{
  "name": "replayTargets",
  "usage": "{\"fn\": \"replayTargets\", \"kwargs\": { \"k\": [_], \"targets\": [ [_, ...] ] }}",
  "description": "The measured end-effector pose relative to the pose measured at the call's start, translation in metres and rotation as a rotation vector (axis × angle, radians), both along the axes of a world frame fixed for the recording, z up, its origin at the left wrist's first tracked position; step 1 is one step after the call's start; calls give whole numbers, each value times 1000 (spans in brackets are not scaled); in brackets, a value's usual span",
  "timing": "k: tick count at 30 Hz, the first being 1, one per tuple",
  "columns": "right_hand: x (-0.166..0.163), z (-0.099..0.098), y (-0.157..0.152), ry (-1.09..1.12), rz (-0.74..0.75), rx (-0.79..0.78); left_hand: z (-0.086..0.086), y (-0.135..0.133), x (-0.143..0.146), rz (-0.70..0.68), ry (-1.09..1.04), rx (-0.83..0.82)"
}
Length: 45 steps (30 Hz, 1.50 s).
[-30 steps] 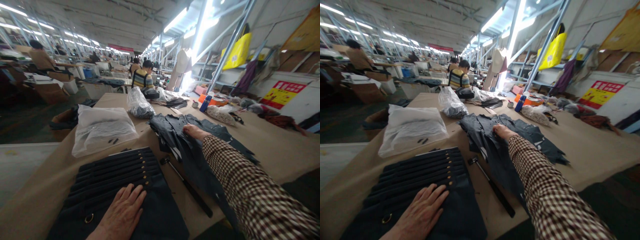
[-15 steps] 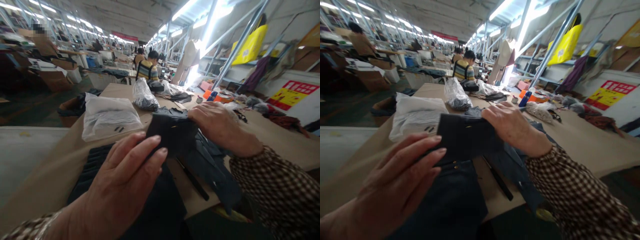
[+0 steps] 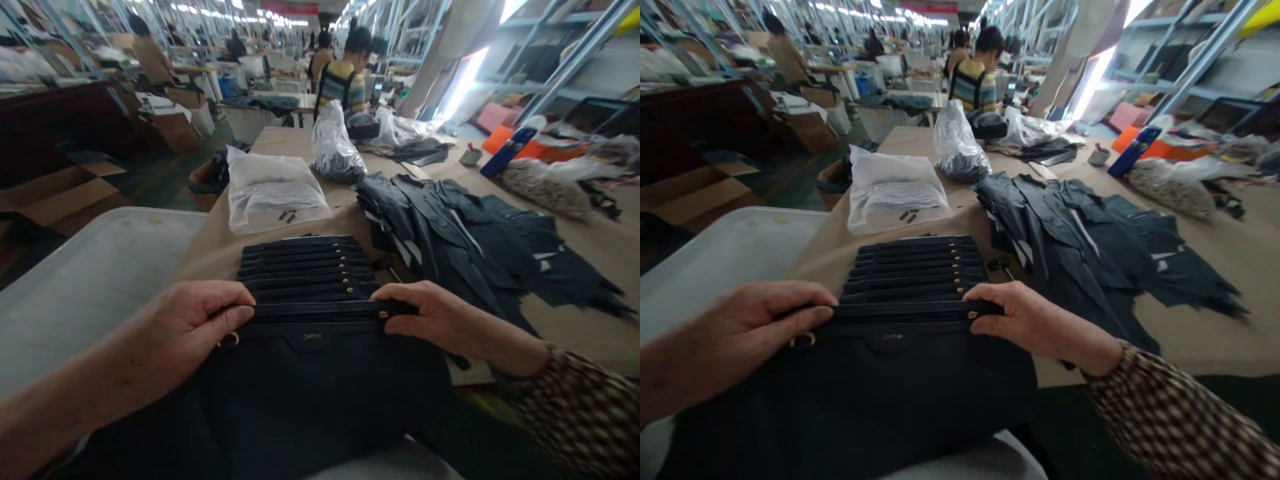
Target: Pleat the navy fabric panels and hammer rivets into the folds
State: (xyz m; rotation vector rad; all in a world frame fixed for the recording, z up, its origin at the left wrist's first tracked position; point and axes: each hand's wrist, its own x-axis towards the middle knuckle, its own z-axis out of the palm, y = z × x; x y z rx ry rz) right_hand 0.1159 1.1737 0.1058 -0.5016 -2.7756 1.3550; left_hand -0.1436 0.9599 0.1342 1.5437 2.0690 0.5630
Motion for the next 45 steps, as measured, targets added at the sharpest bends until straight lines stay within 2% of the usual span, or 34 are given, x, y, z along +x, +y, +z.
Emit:
{"fn": "replayTargets", "kwargs": {
  "k": [2,3,5,7,9,11,15,18,20,22,24,27,29,31,33,35,37,39,42,45],
  "targets": [
    [-5,-37,8,-50,-94,-89,-27,8,-10,-8,-3,-86],
    [-8,-53,11,-64,-132,-82,-40,13,-12,-16,20,-115],
    [-15,-76,15,-80,-169,26,-60,24,-14,-39,93,-144],
    [-22,-87,18,-91,-171,219,-73,33,-15,-57,179,-141],
    [-29,-91,21,-111,-165,403,-81,41,-18,-71,250,-142],
    [-34,-93,23,-152,-156,492,-89,46,-22,-83,310,-159],
    [-39,-96,26,-187,-146,477,-98,50,-28,-150,452,-201],
    [-39,-98,27,-170,-168,496,-91,53,-14,-165,635,-180],
    [-39,-100,25,-169,-175,519,-88,56,8,-156,782,-82],
    [-39,-102,22,-178,-172,533,-93,61,33,-231,821,87],
    [-39,-102,19,-175,-177,536,-109,66,54,-363,768,256],
    [-31,-92,25,-43,-164,518,-143,72,71,-464,755,368],
    [-18,-76,45,113,-212,501,-160,72,71,-461,786,410],
    [3,-57,85,174,-419,504,-170,71,65,-461,809,476],
    [28,-42,139,16,-764,536,-173,69,59,-464,823,536],
    [54,-37,194,-89,-923,532,-172,69,55,-471,834,580],
    [75,-42,237,-201,-1022,492,-171,70,53,-473,843,604],
    [88,-55,265,-306,-1073,428,-170,72,54,-472,853,629],
    [93,-78,283,-397,-1100,335,-168,73,55,-469,876,662],
    [90,-91,288,-377,-1111,295,-165,71,55,-457,902,667]
  ]
}}
